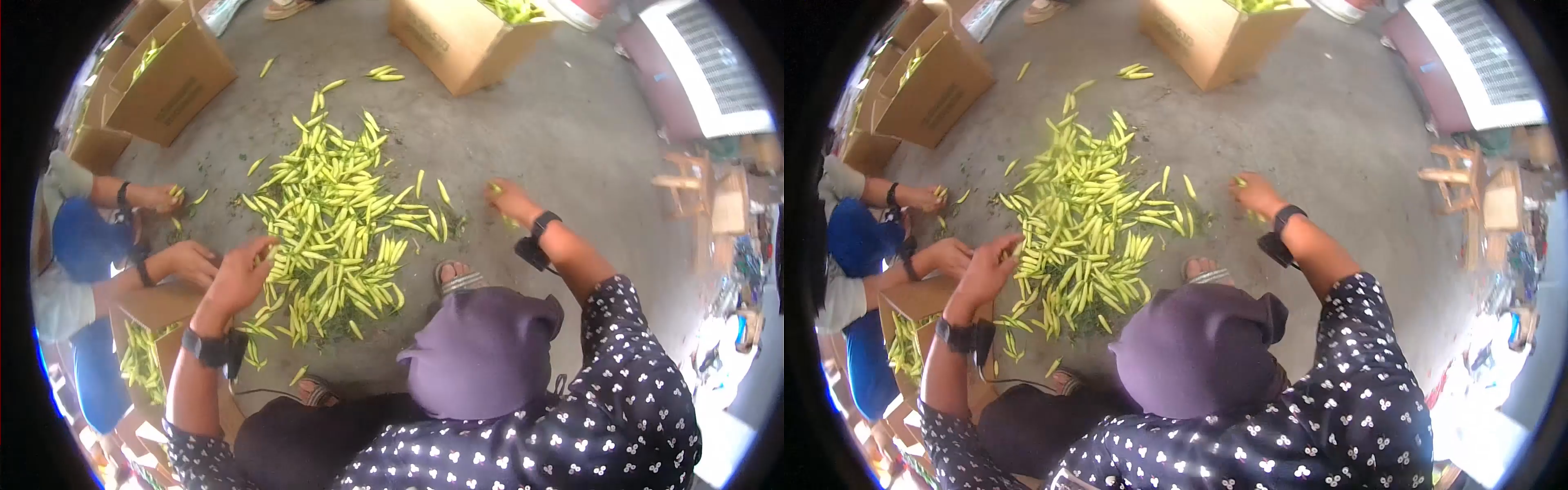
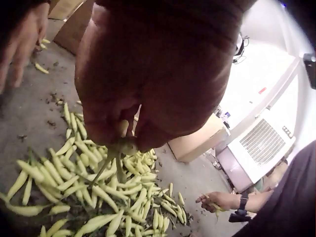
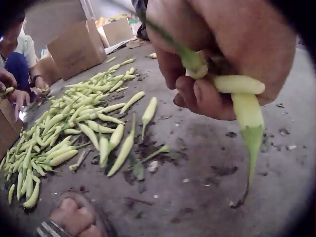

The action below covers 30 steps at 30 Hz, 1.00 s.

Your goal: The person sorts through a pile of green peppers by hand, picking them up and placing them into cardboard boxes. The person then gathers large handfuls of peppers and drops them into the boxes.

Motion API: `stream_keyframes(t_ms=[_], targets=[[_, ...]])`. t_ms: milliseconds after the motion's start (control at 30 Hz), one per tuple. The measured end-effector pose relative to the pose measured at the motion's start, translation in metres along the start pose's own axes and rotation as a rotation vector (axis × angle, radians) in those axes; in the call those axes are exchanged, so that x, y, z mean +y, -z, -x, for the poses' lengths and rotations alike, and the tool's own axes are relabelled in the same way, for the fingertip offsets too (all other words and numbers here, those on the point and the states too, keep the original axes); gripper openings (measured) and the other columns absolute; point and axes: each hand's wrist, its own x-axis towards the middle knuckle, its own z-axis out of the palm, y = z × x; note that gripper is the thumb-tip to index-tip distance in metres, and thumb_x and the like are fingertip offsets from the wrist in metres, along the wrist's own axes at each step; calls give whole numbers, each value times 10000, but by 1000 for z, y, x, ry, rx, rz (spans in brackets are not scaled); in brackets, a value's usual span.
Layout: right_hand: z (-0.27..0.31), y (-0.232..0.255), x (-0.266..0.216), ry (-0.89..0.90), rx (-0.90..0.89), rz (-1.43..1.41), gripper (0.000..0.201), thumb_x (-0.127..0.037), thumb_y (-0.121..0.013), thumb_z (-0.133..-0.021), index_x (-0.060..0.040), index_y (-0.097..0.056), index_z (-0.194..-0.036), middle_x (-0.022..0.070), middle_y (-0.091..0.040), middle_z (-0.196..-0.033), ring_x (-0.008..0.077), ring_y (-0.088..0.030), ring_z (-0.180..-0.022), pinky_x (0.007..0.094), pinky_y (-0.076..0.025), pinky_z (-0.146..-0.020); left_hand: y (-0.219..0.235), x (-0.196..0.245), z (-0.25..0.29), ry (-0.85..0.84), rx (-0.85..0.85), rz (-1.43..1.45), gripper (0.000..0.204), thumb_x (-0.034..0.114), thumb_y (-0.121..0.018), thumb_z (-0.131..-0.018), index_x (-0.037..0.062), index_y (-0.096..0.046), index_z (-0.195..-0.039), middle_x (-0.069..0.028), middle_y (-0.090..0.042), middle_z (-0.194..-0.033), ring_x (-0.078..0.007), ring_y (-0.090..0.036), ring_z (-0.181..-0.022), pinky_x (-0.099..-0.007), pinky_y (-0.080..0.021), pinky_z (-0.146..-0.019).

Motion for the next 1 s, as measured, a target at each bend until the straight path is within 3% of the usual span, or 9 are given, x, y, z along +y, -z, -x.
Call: stream_keyframes(t_ms=[67,133,233,333,533,767,867,933,1000], targets=[[-31,17,55,358,159,276,206,-143,-547,-766,-13,-606,-915,217,-634,-841,378,-609,-757,448,-473,-700,4,10,-17,-176,103,-5,372,117,-591,-821,52,-552,-1186,-154,-624,-969,-203,-567,-821,-319,-459,-767],[-22,38,51,237,120,442,267,-125,-551,-747,-15,-594,-987,215,-625,-843,382,-601,-836,449,-474,-745,-2,28,-38,-122,119,-22,356,91,-564,-799,55,-558,-1152,-187,-613,-972,-309,-593,-853,-375,-469,-764],[-30,42,58,298,101,596,348,-145,-595,-739,-39,-580,-1070,200,-613,-936,382,-568,-941,445,-459,-810,-34,34,-62,-86,107,-18,348,79,-560,-785,37,-564,-1131,-195,-611,-991,-330,-593,-881,-401,-469,-776],[-40,45,9,361,136,754,393,-154,-619,-744,-50,-563,-1119,193,-570,-1053,377,-522,-1031,446,-428,-878,-74,22,-73,-13,137,43,346,66,-566,-767,41,-574,-1112,-200,-610,-985,-345,-591,-883,-408,-468,-778],[-168,-3,-90,925,224,450,561,-137,-628,-750,-67,-456,-1279,197,-429,-1317,379,-416,-1203,436,-382,-989,-82,15,-54,219,212,77,362,44,-573,-743,50,-581,-1104,-206,-608,-946,-366,-584,-857,-410,-465,-762],[-252,-65,-189,738,312,590,588,-135,-598,-750,-153,-449,-1319,163,-415,-1350,369,-386,-1240,516,-337,-1001,-69,-9,-28,409,390,176,368,45,-561,-766,46,-561,-1133,-194,-596,-852,-338,-584,-770,-402,-452,-698],[-230,-98,-193,723,304,621,530,-178,-582,-768,-143,-482,-1287,149,-504,-1244,353,-443,-1152,491,-375,-947,-71,-12,-53,480,370,226,523,127,-658,-729,81,-507,-1228,-216,-583,-1027,-345,-577,-931,-403,-456,-787],[-193,-142,-175,1124,218,411,469,-215,-582,-779,-116,-526,-1234,145,-553,-1124,347,-475,-1054,459,-391,-906,-92,-11,-83,290,604,42,817,250,-770,-671,135,-364,-1370,-248,-416,-1310,-395,-403,-1211,-432,-369,-983],[-153,-154,-182,1104,58,199,438,-249,-601,-789,-93,-551,-1195,149,-557,-1058,345,-481,-1012,434,-392,-894,-101,-2,-95,378,562,28,951,282,-807,-609,150,-299,-1403,-259,-315,-1372,-425,-303,-1266,-454,-312,-1027]])
